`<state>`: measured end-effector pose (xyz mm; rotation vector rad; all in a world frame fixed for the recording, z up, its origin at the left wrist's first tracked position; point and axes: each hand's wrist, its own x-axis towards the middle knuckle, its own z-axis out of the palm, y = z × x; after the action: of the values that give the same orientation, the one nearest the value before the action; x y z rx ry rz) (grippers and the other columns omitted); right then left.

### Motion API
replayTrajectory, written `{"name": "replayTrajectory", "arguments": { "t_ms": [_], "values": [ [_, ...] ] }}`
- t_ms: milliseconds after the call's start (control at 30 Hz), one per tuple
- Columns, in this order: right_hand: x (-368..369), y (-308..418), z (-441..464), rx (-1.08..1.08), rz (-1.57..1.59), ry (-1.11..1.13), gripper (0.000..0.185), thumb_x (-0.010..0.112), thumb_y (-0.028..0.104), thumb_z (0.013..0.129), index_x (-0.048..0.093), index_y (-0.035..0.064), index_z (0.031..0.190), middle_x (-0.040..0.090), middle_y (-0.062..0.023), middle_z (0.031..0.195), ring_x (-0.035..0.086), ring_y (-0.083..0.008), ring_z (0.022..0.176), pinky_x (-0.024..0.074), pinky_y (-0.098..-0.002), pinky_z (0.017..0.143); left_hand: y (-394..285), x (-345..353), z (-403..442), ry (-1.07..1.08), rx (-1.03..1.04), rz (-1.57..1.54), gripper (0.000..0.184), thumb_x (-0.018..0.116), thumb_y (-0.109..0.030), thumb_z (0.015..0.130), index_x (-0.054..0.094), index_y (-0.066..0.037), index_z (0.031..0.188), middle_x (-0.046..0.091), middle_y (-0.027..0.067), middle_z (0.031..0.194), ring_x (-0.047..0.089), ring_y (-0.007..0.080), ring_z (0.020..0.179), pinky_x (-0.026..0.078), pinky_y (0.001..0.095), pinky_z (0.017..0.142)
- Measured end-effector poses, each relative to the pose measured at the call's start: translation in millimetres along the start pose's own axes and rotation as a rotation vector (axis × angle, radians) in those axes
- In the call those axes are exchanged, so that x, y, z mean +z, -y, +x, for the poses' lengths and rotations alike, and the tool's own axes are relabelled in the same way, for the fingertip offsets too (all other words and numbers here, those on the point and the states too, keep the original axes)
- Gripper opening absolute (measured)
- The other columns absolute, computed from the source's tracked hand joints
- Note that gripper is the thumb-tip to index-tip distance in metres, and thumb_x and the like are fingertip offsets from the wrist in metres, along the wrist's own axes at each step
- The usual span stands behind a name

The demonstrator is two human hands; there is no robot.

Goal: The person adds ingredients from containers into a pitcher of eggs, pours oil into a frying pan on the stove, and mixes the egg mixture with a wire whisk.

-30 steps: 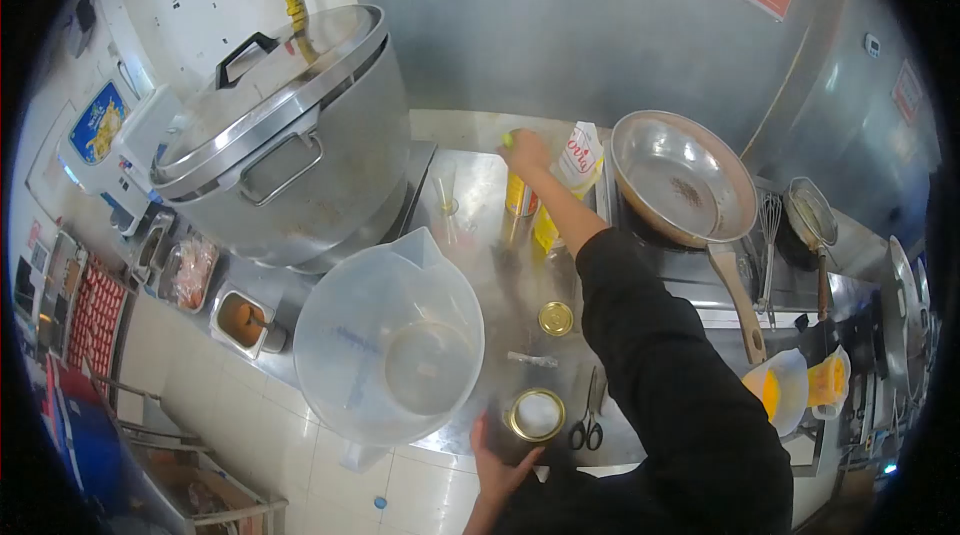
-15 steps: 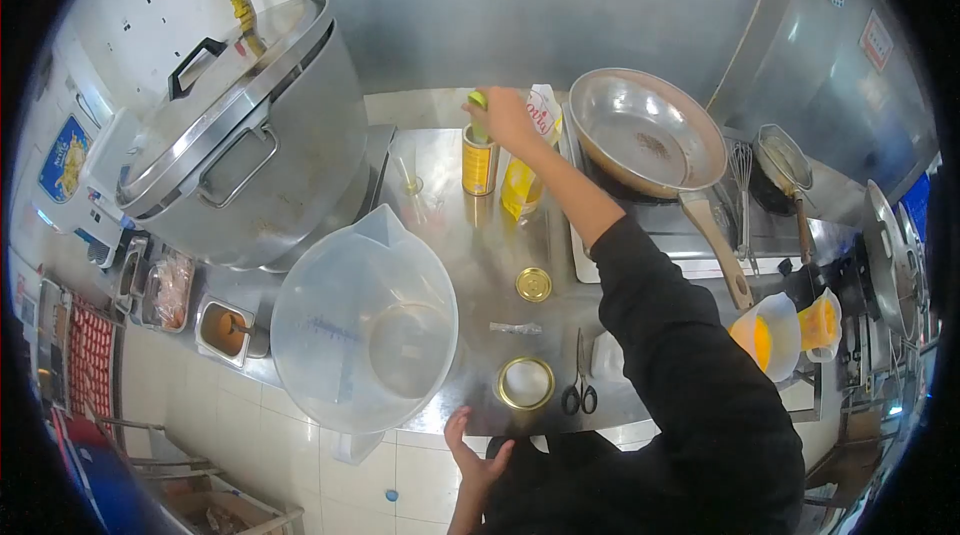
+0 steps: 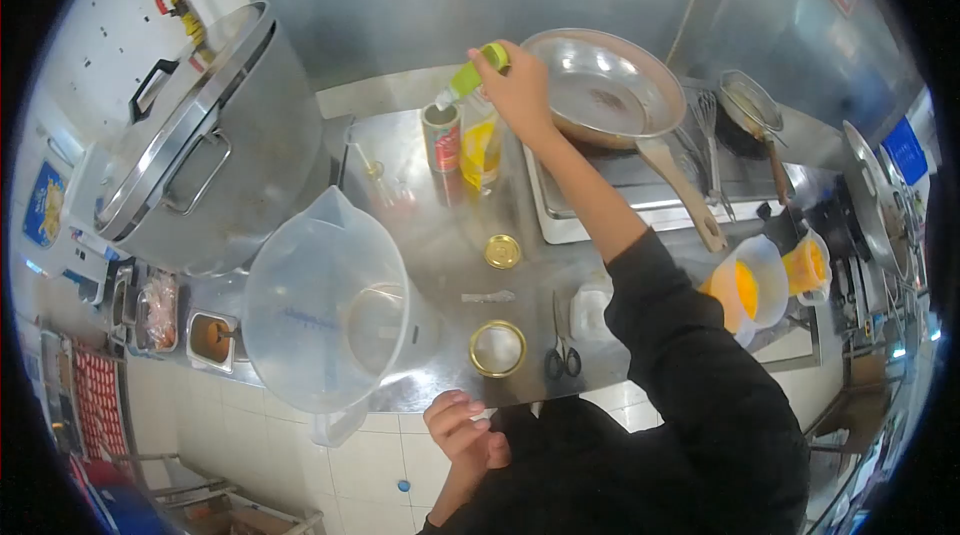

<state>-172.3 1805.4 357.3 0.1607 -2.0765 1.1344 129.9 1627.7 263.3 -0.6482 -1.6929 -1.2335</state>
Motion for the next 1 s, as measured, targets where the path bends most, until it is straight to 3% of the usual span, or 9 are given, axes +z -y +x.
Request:
{"name": "replayTrajectory", "arguments": {
  "t_ms": [267,367,433,500,633,667,733,867,1000],
  "values": [
    [-164,88,-123,0.137,0.283,-0.28,0.012,0.063,0.004,0.073,0.059,0.0012,0.083,0.058,-0.0062,0.081,0.054,-0.0106,0.071,0.0426,-0.0226,0.062,-15,15,43,-0.109,-0.064,-0.043,0.021,0.053,-0.02,0.076,0.047,-0.005,0.09,0.049,0.0099,0.09,0.048,0.0241,0.083,0.04,0.0323,0.074],
    [-213,81,-184,0.09,0.15,-0.369,0.011,0.063,0.002,0.071,0.058,0.0008,0.081,0.056,-0.007,0.076,0.053,-0.0144,0.073,0.0416,-0.0252,0.064,-7,44,103,0.116,-0.513,-0.095,0.027,0.05,-0.01,0.078,0.048,0.002,0.102,0.05,0.0137,0.103,0.048,0.0233,0.097,0.037,0.0338,0.086],
    [-240,70,-214,0.005,0.043,-0.335,0.012,0.063,0.002,0.07,0.057,0.0012,0.08,0.055,-0.0082,0.073,0.051,-0.018,0.069,0.0403,-0.0277,0.063,20,85,150,0.065,-0.749,-0.427,0.048,0.053,-0.025,0.082,0.036,-0.001,0.121,0.045,0.0072,0.119,0.039,0.0175,0.114,0.027,0.0346,0.095],
    [-257,63,-243,0.025,-0.011,-0.318,0.013,0.063,0.003,0.068,0.056,0.0027,0.08,0.054,-0.0087,0.072,0.05,-0.0204,0.065,0.0392,-0.0299,0.061,93,132,170,-0.261,-0.971,-0.692,0.049,0.052,-0.025,0.082,0.034,-0.007,0.124,0.045,0.0075,0.12,0.038,0.0176,0.115,0.025,0.0362,0.095],
    [-271,68,-283,0.063,-0.164,-0.278,0.017,0.07,0.007,0.058,0.061,0.0084,0.072,0.053,-0.0061,0.07,0.05,-0.0185,0.06,0.0392,-0.0295,0.054,312,216,135,-0.157,-1.306,-0.173,0.067,0.06,-0.025,0.074,0.025,0.01,0.121,0.042,0.0224,0.117,0.038,0.0275,0.115,0.029,0.0355,0.096],
    [-278,73,-287,0.037,-0.269,-0.193,0.02,0.072,0.008,0.054,0.063,0.0107,0.071,0.053,-0.0049,0.069,0.05,-0.0175,0.058,0.0393,-0.0287,0.052,354,222,125,-0.156,-1.285,-0.201,0.067,0.06,-0.025,0.074,0.025,0.01,0.121,0.042,0.0224,0.117,0.038,0.0275,0.115,0.029,0.0355,0.096],
    [-289,80,-301,0.04,-0.352,-0.101,0.019,0.074,0.01,0.051,0.064,0.0182,0.065,0.05,-0.0011,0.06,0.049,-0.0166,0.052,0.036,-0.026,0.046,413,207,106,0.433,-0.87,0.826,0.11,0.074,-0.041,0.055,0.011,0.012,0.127,0.026,0.0237,0.132,0.029,0.0307,0.122,0.023,0.034,0.102],
    [-304,88,-298,0.013,-0.288,-0.082,0.026,0.071,0.008,0.052,0.066,0.0145,0.076,0.054,-0.0026,0.068,0.051,-0.017,0.056,0.0383,-0.0265,0.048,439,187,84,0.467,-0.794,0.38,0.127,0.085,-0.028,0.037,0.005,-0.003,0.132,0.026,0.0212,0.131,0.029,0.0283,0.122,0.025,0.0341,0.101],
    [-313,87,-313,0.244,-0.337,-0.036,0.028,0.071,0.006,0.053,0.065,0.0102,0.08,0.057,-0.0069,0.071,0.052,-0.0198,0.058,0.0404,-0.0278,0.05,391,194,90,0.468,-0.823,-0.041,0.118,0.085,-0.019,0.039,0.011,-0.008,0.13,0.039,0.0189,0.121,0.039,0.0278,0.112,0.034,0.0376,0.093]
  ]
}}
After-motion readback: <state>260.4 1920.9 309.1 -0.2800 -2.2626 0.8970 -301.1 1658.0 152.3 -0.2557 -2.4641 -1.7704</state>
